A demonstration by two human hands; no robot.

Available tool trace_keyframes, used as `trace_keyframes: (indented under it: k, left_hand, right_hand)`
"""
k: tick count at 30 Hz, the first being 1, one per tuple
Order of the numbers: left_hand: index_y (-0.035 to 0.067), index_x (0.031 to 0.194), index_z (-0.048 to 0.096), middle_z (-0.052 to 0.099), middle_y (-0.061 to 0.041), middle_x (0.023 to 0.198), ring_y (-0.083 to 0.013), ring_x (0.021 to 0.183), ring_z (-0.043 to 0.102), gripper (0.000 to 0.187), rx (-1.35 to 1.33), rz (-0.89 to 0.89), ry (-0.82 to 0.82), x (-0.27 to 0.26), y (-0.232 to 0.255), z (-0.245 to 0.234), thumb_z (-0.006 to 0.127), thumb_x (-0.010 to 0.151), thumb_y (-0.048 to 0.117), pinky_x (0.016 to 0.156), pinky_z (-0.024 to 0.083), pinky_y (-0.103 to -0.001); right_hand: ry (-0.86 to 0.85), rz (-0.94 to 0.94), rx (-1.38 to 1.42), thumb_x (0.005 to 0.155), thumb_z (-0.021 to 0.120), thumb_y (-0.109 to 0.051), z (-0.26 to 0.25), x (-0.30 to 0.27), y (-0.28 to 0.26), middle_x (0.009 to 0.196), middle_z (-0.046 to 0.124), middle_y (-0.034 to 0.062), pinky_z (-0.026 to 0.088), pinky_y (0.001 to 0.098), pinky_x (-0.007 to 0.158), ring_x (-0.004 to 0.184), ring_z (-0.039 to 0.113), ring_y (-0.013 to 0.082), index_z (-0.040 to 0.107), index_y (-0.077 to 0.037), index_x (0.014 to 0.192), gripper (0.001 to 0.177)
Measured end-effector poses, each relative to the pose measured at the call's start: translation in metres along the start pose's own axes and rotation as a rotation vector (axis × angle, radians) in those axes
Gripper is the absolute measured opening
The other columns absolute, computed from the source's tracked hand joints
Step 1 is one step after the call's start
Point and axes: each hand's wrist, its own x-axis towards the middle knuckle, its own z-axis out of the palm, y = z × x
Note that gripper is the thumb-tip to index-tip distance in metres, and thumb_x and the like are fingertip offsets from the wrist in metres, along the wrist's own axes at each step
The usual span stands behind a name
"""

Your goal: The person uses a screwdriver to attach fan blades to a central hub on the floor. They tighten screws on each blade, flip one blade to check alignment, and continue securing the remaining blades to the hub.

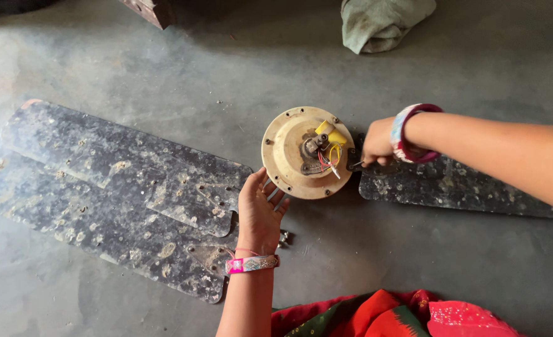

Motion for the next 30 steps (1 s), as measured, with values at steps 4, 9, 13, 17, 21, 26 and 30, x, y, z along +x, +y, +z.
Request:
trace_keyframes:
  k: [4,9,13,17,21,26,30]
  left_hand:
    - [0.015,0.132,0.058,0.064,-0.002,0.125,-0.0181,0.108,0.057,0.055,0.014,-0.012,0.014,-0.001,-0.001,0.001,0.054,0.088,0.049,0.093,0.040,-0.038]
    - [0.018,0.133,0.058,0.063,0.000,0.125,-0.0178,0.109,0.056,0.056,-0.018,-0.019,0.007,-0.004,0.000,0.003,0.052,0.088,0.050,0.094,0.040,-0.039]
    - [0.017,0.127,0.061,0.064,0.000,0.120,-0.0167,0.105,0.056,0.049,-0.045,-0.010,-0.017,-0.005,0.001,0.002,0.055,0.089,0.048,0.092,0.041,-0.038]
    - [0.016,0.117,0.064,0.067,0.000,0.113,-0.0164,0.101,0.058,0.041,-0.064,-0.009,0.003,-0.004,0.000,0.005,0.059,0.089,0.045,0.088,0.041,-0.037]
    - [0.017,0.117,0.064,0.067,0.001,0.112,-0.0153,0.099,0.057,0.040,-0.051,0.015,-0.005,-0.002,-0.004,0.003,0.058,0.088,0.045,0.087,0.042,-0.035]
    - [0.015,0.123,0.062,0.066,-0.004,0.117,-0.0184,0.102,0.059,0.046,0.007,-0.014,0.058,0.005,-0.005,0.001,0.060,0.088,0.045,0.086,0.043,-0.037]
    - [0.012,0.135,0.059,0.066,-0.007,0.132,-0.0224,0.115,0.062,0.054,0.304,0.036,0.076,0.021,-0.002,0.001,0.058,0.091,0.043,0.089,0.046,-0.036]
  right_hand:
    - [0.200,-0.047,-0.413,0.083,0.068,-0.024,0.011,-0.010,-0.036,0.090,0.077,0.0215,0.057,0.0454,0.079,0.085,0.075,0.0343,0.082,0.003,0.099,0.034]
    - [0.227,0.012,-0.368,0.083,0.067,-0.022,0.005,-0.042,-0.054,0.098,0.077,0.0234,0.058,0.0459,0.085,0.092,0.076,0.0354,0.079,0.002,0.102,0.033]
    - [0.296,-0.033,-0.402,0.082,0.070,-0.024,0.011,-0.071,-0.058,0.101,0.076,0.0231,0.057,0.0451,0.088,0.096,0.075,0.0364,0.080,-0.001,0.103,0.033]
    - [0.433,-0.150,-0.623,0.086,0.066,-0.017,0.047,-0.093,-0.060,0.095,0.076,0.0143,0.059,0.0465,0.079,0.093,0.074,0.0345,0.079,-0.012,0.098,0.019]
    - [0.557,-0.328,-0.841,0.087,0.061,-0.013,0.077,-0.086,-0.059,0.085,0.075,0.0114,0.061,0.0451,0.067,0.081,0.075,0.0311,0.075,-0.009,0.095,0.017]
    - [0.598,-0.448,-0.885,0.086,0.062,-0.016,0.077,-0.084,-0.027,0.083,0.073,0.0114,0.059,0.0474,0.069,0.080,0.073,0.0320,0.073,-0.012,0.093,0.014]
    - [0.681,-0.364,-0.561,0.092,0.057,-0.026,0.061,-0.091,0.014,0.080,0.074,0.0124,0.057,0.0505,0.068,0.077,0.072,0.0370,0.066,-0.016,0.103,0.017]
